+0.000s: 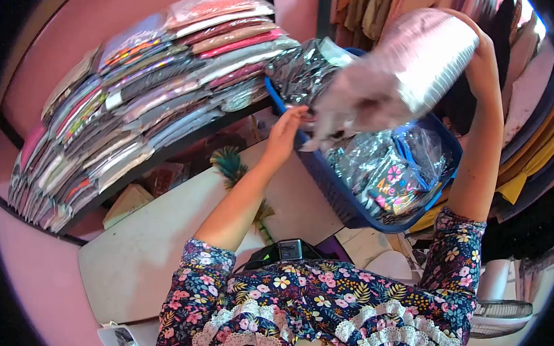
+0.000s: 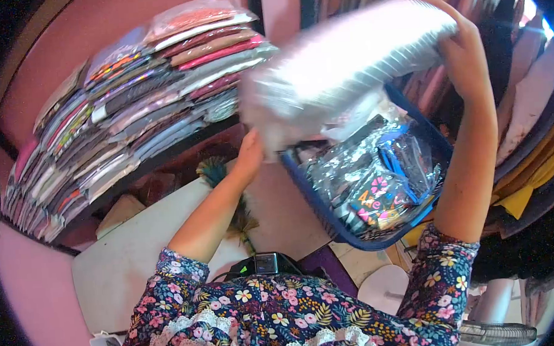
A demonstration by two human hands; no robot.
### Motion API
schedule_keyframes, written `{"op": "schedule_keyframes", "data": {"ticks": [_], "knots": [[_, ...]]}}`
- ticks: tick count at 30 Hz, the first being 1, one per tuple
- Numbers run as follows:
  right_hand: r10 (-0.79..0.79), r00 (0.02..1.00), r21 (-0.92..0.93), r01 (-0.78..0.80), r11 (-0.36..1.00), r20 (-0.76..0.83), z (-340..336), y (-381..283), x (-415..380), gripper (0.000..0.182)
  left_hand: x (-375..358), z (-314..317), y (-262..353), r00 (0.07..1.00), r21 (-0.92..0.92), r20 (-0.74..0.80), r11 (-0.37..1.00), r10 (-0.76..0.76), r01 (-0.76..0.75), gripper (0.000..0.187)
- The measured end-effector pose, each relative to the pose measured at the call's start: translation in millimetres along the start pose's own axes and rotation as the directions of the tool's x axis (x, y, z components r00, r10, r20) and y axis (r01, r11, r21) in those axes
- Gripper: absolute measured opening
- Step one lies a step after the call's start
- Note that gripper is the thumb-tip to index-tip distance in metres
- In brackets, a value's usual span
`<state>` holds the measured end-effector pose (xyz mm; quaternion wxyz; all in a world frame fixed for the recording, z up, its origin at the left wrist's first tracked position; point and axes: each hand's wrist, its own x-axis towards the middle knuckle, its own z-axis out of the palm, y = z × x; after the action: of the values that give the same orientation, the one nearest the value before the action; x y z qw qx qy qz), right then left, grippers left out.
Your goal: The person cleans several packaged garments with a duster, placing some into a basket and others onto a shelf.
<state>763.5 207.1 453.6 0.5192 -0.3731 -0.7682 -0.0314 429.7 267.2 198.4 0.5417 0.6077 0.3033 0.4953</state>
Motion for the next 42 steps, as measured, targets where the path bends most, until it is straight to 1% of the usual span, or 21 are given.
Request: {"op": "schedule_keyframes", "data": {"ticks": [1, 3, 4, 7, 8, 9, 11, 13, 15, 17, 19, 20, 21, 22, 26, 29, 31, 33, 37, 39, 42], "knots": [[-0.011, 0.999, 0.048, 0.009, 0.999, 0.036, 18, -14, 8, 0.044, -18, -6, 21, 1.000, 0.004, -0.021, 1.000, 0.000, 0.000, 0.047], [-0.089, 0.991, 0.183, 0.069, 0.981, 0.101, 60, -35, 20, 0.035, -56, -26, 63, 0.921, -0.546, 0.236, 0.741, -0.311, 0.390, 0.082], [-0.121, 0.986, 0.186, 0.099, 0.978, 0.113, 83, -56, 24, 0.034, -74, -41, 81, 0.907, -0.529, 0.270, 0.738, -0.324, 0.420, 0.100], [-0.314, 0.939, 0.425, 0.230, 0.876, 0.137, 151, -112, 34, 0.033, -141, -81, 142, 0.983, -0.748, 0.140, 0.637, -0.122, 0.186, 0.089], [-0.265, 0.946, 0.545, 0.126, 0.829, 0.184, 170, -131, 29, 0.039, -166, -105, 152, 0.997, -0.536, 0.025, 0.841, -0.073, 0.075, 0.081], [-0.357, 0.915, 0.332, 0.283, 0.900, 0.188, 162, -162, 17, 0.047, -196, -119, 158, 0.998, -0.254, -0.053, 0.965, 0.046, -0.058, 0.076], [-0.499, 0.858, 0.011, 0.502, 0.865, 0.116, 188, -177, 0, 0.062, -262, -134, 176, 0.944, -0.027, -0.330, 0.999, 0.018, -0.028, 0.066], [-0.350, 0.904, -0.058, 0.374, 0.926, 0.247, 223, -176, -38, 0.075, -333, -160, 153, 0.835, 0.083, -0.544, 0.996, 0.082, -0.044, 0.065], [-0.172, 0.930, -0.022, 0.189, 0.982, 0.325, 259, -158, -102, 0.081, -413, -184, 109, 0.709, 0.077, -0.691, 0.961, -0.140, 0.265, 0.061], [-0.023, 0.910, 0.002, 0.024, 1.000, 0.414, 305, -104, -163, 0.080, -475, -219, 18, 0.696, 0.026, -0.697, 0.963, -0.174, 0.267, 0.056], [0.258, 0.889, -0.222, -0.184, 0.958, 0.379, 320, -85, -251, 0.077, -520, -216, -21, 0.392, -0.322, -0.765, 0.830, -0.511, 0.455, 0.058], [0.521, 0.764, -0.274, -0.445, 0.852, 0.381, 313, -103, -275, 0.079, -528, -215, -18, 0.377, -0.332, -0.771, 0.829, -0.514, 0.451, 0.058], [0.600, 0.722, -0.190, -0.572, 0.798, 0.346, 311, -107, -302, 0.080, -531, -213, -13, 0.373, -0.350, -0.757, 0.815, -0.536, 0.462, 0.058], [0.577, 0.771, -0.423, -0.444, 0.790, 0.270, 319, -94, -337, 0.081, -531, -211, -10, 0.371, -0.365, -0.742, 0.801, -0.559, 0.475, 0.058], [0.698, 0.685, -0.430, -0.577, 0.695, 0.209, 290, -126, -357, 0.068, -500, -202, -30, 0.432, -0.280, -0.751, 0.833, -0.500, 0.478, 0.059], [0.695, 0.666, -0.572, -0.470, 0.673, 0.271, 303, -109, -361, 0.049, -480, -202, -37, 0.483, -0.117, -0.788, 0.864, -0.380, 0.490, 0.053], [0.732, 0.638, -0.289, -0.672, 0.681, 0.240, 292, -101, -358, 0.034, -460, -205, -67, 0.788, 0.152, -0.602, 0.950, -0.131, 0.273, 0.047], [0.763, 0.610, -0.020, -0.778, 0.628, 0.214, 301, -151, -346, 0.030, -455, -232, -77, 0.747, 0.117, -0.653, 0.959, -0.122, 0.259, 0.044], [0.352, 0.816, -0.015, -0.389, 0.921, 0.459, 311, -211, -364, 0.040, -444, -266, -73, 0.602, 0.144, -0.799, 0.965, -0.019, 0.221, 0.043], [0.248, 0.696, -0.060, -0.282, 0.957, 0.674, 315, -227, -366, 0.040, -455, -272, -83, 0.642, 0.209, -0.766, 0.937, -0.019, 0.278, 0.045], [0.380, 0.603, -0.277, -0.261, 0.925, 0.701, 314, -229, -358, 0.037, -473, -254, -73, 0.660, 0.184, -0.744, 0.916, -0.108, 0.357, 0.050]]}}
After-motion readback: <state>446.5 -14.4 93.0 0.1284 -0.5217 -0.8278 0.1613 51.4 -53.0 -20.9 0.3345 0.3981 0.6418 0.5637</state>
